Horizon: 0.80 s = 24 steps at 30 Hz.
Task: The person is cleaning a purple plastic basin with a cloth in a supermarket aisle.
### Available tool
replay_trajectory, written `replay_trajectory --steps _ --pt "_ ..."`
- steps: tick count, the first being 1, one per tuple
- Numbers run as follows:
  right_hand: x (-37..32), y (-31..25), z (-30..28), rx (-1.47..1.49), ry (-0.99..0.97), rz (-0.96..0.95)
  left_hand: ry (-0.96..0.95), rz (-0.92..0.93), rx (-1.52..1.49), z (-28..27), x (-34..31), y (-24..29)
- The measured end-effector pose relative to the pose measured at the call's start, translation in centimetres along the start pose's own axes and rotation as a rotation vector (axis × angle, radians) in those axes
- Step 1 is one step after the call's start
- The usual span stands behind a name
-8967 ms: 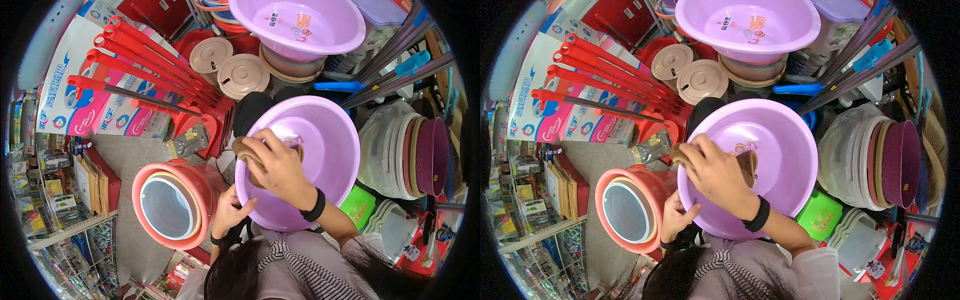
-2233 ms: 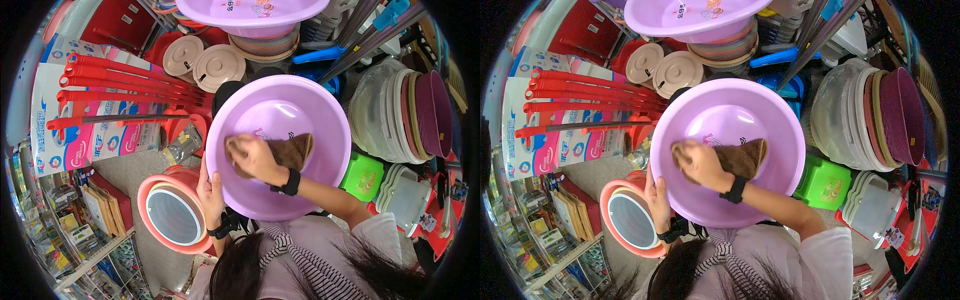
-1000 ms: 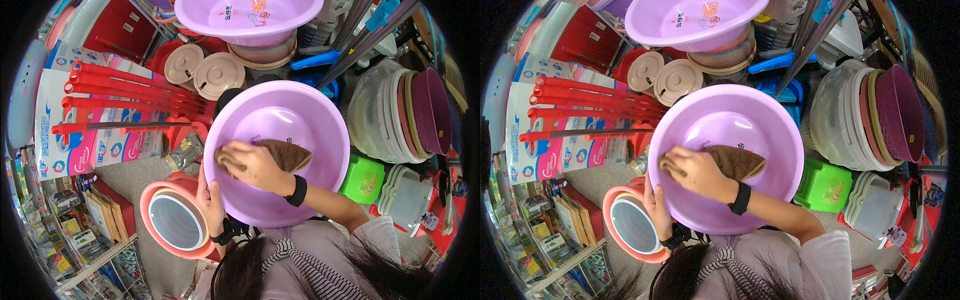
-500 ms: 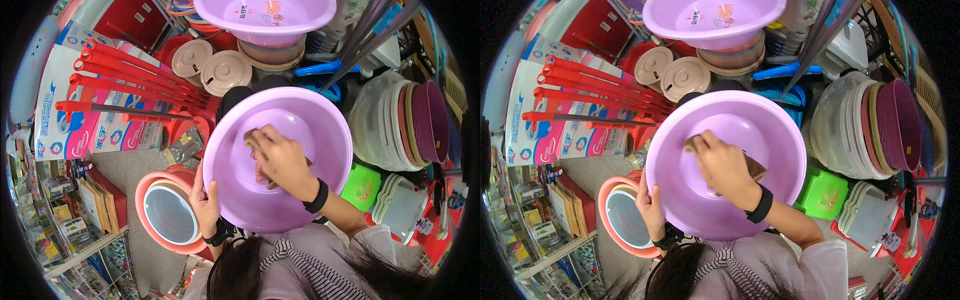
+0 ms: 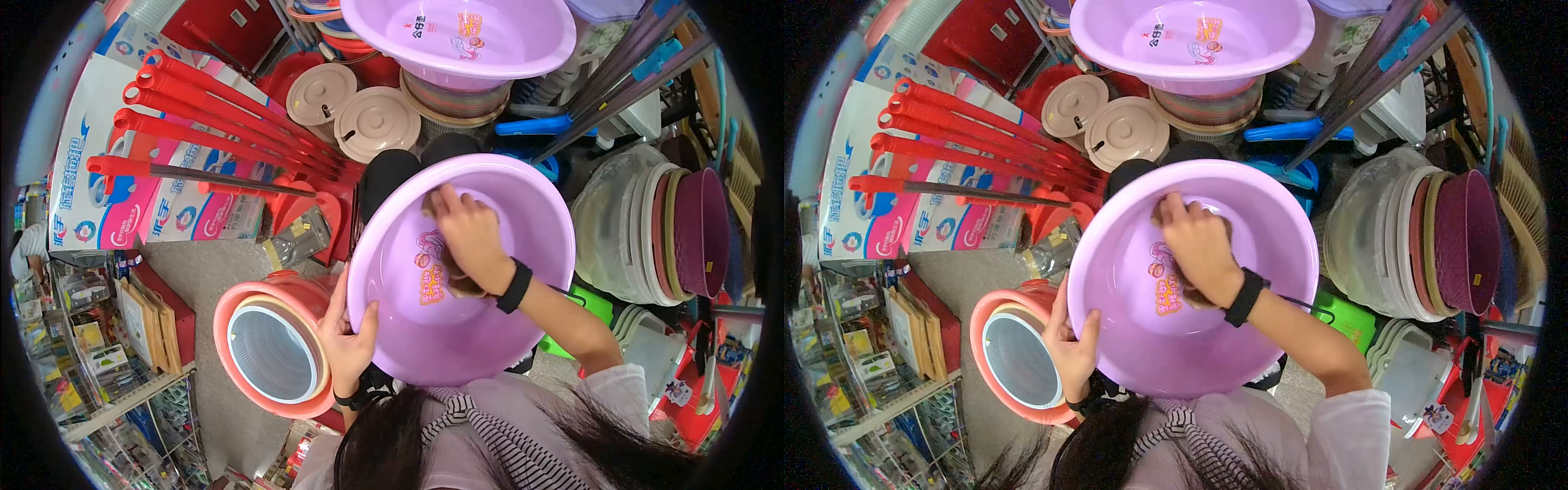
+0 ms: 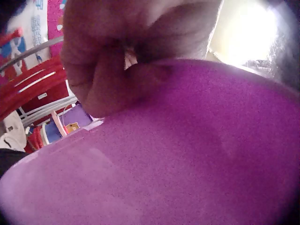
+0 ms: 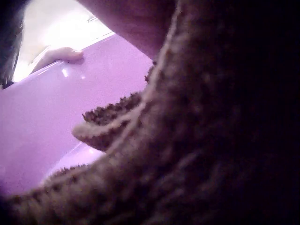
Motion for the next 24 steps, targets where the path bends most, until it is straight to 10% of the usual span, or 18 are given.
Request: replay_trajectory --steps 11,16,24 --pt "-6.6 1.4 0.9 -0.541 -0.677 -0.113 -0.009 0.008 -0.102 -0.5 -1.2 -0.3" --pt "-9.1 -0.1 1.1 0.129 -0.874 -0.315 0.011 0.024 -0.095 -0.8 -1.7 -0.8" --pt "-9.7 -5.8 2.2 0.8 -0.398 -0.648 0.028 0.0 -0.149 -0.4 -1.2 -1.8"
Point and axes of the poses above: each hand's wrist, its own x-axis towards the middle knuckle, its own z-axis out of the palm, y = z × x, the point moved 4 cm from there along x, towards the middle knuckle, and after that the axes turned 14 degrees about -z, right-handed, at the moved point
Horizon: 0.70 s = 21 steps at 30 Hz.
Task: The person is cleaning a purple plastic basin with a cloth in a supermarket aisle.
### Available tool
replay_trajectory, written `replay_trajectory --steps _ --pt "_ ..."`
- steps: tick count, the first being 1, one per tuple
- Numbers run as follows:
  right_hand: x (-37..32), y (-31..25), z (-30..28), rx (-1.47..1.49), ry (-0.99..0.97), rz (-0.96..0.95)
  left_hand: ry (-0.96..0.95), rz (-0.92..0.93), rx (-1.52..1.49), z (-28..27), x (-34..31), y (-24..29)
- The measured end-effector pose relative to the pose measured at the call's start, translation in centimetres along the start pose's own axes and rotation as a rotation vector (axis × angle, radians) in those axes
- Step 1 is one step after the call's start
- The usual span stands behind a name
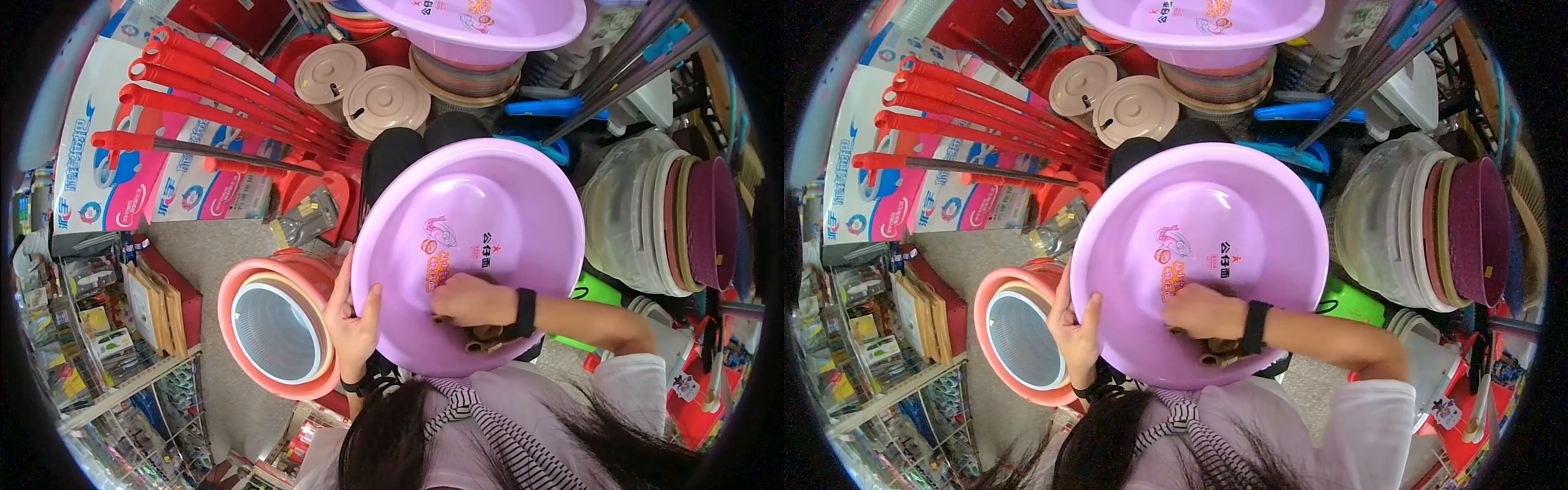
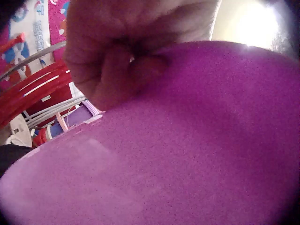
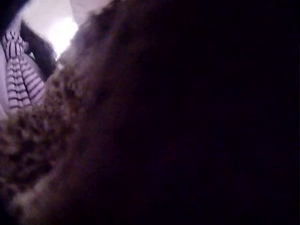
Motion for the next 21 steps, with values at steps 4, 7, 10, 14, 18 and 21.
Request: replay_trajectory --steps 4,7,10,14,18,21 --pt "4.1 -1.3 -1.3 0.084 0.142 0.101 0.023 0.0 0.019 -0.1 -0.1 -0.1" --pt "5.5 -1.1 -3.0 -0.052 0.145 0.179 0.016 -0.009 0.047 -0.2 -0.1 -0.3" --pt "5.9 -0.1 -5.0 -0.316 0.387 0.197 0.007 -0.022 0.06 -0.1 0.1 -0.3" --pt "5.2 3.3 -7.1 -0.367 0.561 0.375 0.009 -0.031 0.056 -0.4 0.2 -0.5" --pt "5.2 3.2 -7.3 -0.356 0.622 0.488 0.0 -0.019 0.028 -0.1 0.7 -0.5" --pt "7.1 1.5 -4.3 -0.323 0.571 0.326 -0.021 -0.027 0.025 -0.3 0.9 -0.5"
Point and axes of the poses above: each hand's wrist, its own x-axis towards the middle knuckle, its own z-axis out of the palm, y = z × x, the point moved 4 cm from there along x, towards the middle knuckle, and after that the axes turned 14 degrees about -z, right-handed, at the moved point
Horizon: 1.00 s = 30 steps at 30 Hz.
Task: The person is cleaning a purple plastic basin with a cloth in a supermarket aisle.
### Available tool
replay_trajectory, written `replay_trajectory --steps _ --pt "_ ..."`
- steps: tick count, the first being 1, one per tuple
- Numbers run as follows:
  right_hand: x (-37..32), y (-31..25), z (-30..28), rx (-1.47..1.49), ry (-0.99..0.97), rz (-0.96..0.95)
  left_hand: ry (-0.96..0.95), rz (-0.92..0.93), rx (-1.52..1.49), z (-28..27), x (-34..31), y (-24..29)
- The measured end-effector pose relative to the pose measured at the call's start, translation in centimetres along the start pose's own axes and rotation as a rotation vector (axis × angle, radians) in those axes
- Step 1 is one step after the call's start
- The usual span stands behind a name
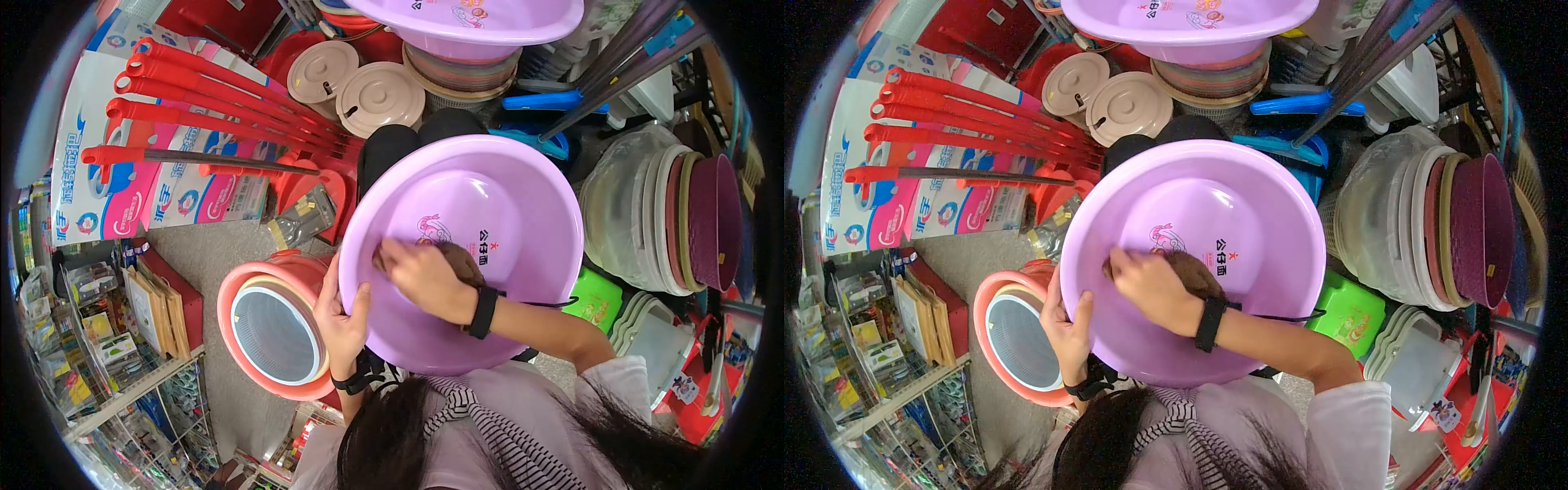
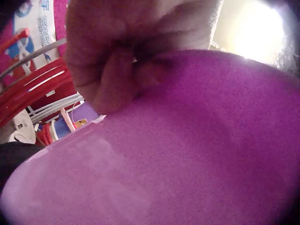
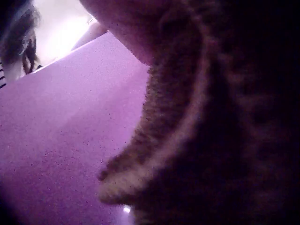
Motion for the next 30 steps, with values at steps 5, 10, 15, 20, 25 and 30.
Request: replay_trajectory --steps 5,10,15,20,25,30 --pt "-2.3 -2.6 1.5 0.086 -0.26 -0.163 0.028 -0.009 0.037 -0.8 0.3 -0.4" --pt "-5.5 -2.8 1.5 0.226 -0.392 -0.267 0.003 -0.046 0.042 -0.4 0.2 0.3" --pt "-7.9 -3.2 0.4 0.179 -0.52 -0.238 -0.007 -0.018 0.045 -0.3 0.3 0.3" --pt "-9.2 -1.2 -0.9 -0.015 -0.898 -0.064 -0.019 -0.017 -0.004 -0.3 0.0 0.3" --pt "-9.5 0.1 -1.9 -0.253 -1.173 -0.076 -0.006 -0.014 0.02 -0.4 0.0 -0.3" --pt "-7.4 4.1 -4.9 -0.37 -1.011 0.077 -0.02 -0.055 0.018 -0.2 -0.2 -0.5"
Point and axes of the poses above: each hand's wrist, its own x-axis towards the middle knuckle, its own z-axis out of the palm, y = z × x, the point moved 4 cm from there along x, towards the middle knuckle, and after that the axes turned 14 degrees about -z, right-handed, at the moved point
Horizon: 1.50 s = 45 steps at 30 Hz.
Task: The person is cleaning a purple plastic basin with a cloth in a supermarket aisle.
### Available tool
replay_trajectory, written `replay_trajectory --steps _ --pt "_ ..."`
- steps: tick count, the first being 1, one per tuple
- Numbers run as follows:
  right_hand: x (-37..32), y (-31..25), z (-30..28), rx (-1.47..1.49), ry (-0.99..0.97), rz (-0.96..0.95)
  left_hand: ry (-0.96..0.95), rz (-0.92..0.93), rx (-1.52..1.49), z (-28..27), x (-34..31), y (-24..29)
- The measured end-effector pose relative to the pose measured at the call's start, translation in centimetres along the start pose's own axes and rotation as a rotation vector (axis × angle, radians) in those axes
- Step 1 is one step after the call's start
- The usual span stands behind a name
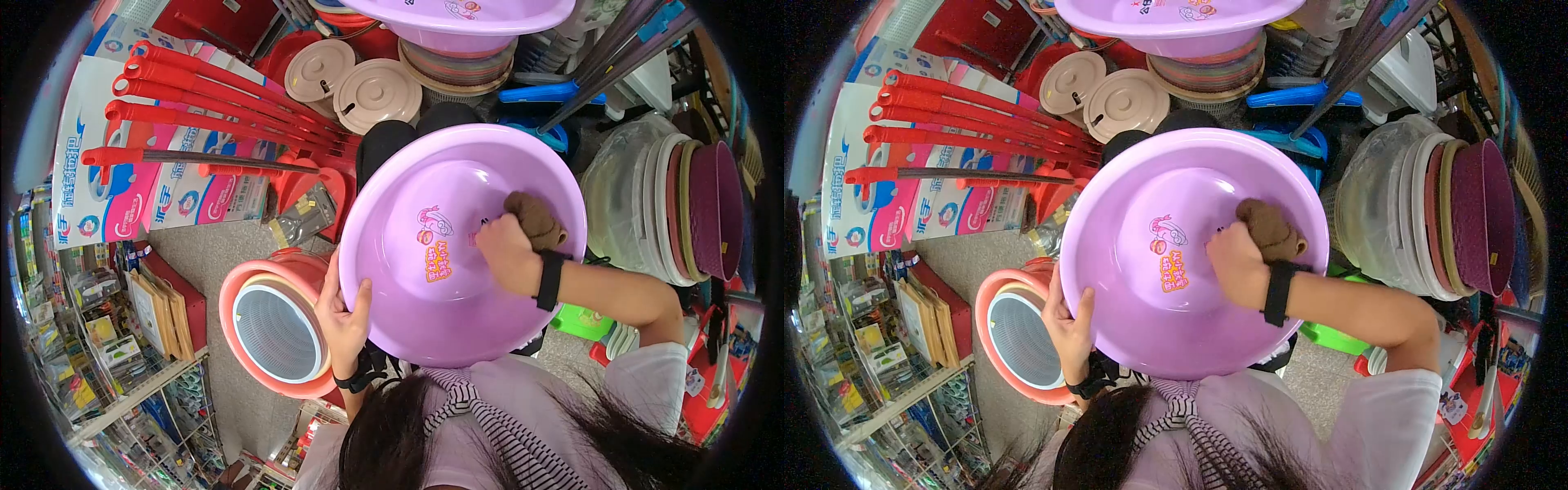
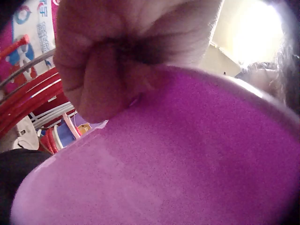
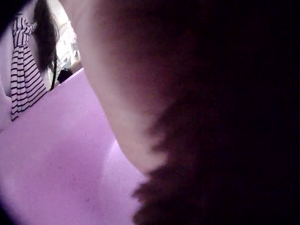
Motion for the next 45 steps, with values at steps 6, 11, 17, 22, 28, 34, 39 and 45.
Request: replay_trajectory --steps 6,11,17,22,28,34,39,45 --pt "0.5 2.7 -2.7 -0.295 0.346 0.153 0.003 0.01 -0.028 0.7 0.0 0.1" --pt "1.8 3.8 -5.0 -0.255 0.462 0.171 0.008 0.024 -0.047 0.5 0.0 0.3" --pt "4.3 3.6 -6.2 -0.368 0.725 0.205 0.023 0.011 -0.053 0.8 0.1 1.0" --pt "6.3 -0.2 -6.9 -0.333 0.962 0.045 0.02 -0.014 -0.015 0.9 0.2 1.1" --pt "6.0 -6.6 -5.3 -0.189 0.939 -0.339 0.008 0.013 -0.004 0.5 0.1 1.6" --pt "5.1 -1.3 -7.2 -0.277 0.848 -0.159 0.016 -0.007 0.003 0.1 0.1 1.1" --pt "3.9 3.4 -6.8 -0.42 0.721 0.026 0.012 0.016 -0.006 0.1 0.2 1.1" --pt "0.1 4.3 -4.3 -0.043 0.353 -0.06 -0.004 0.017 0.003 0.2 0.1 0.8"
Point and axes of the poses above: each hand's wrist, its own x-axis towards the middle knuckle, its own z-axis out of the palm, y = z × x, the point moved 4 cm from there along x, towards the middle knuckle, and after that the axes turned 14 degrees about -z, right-handed, at the moved point
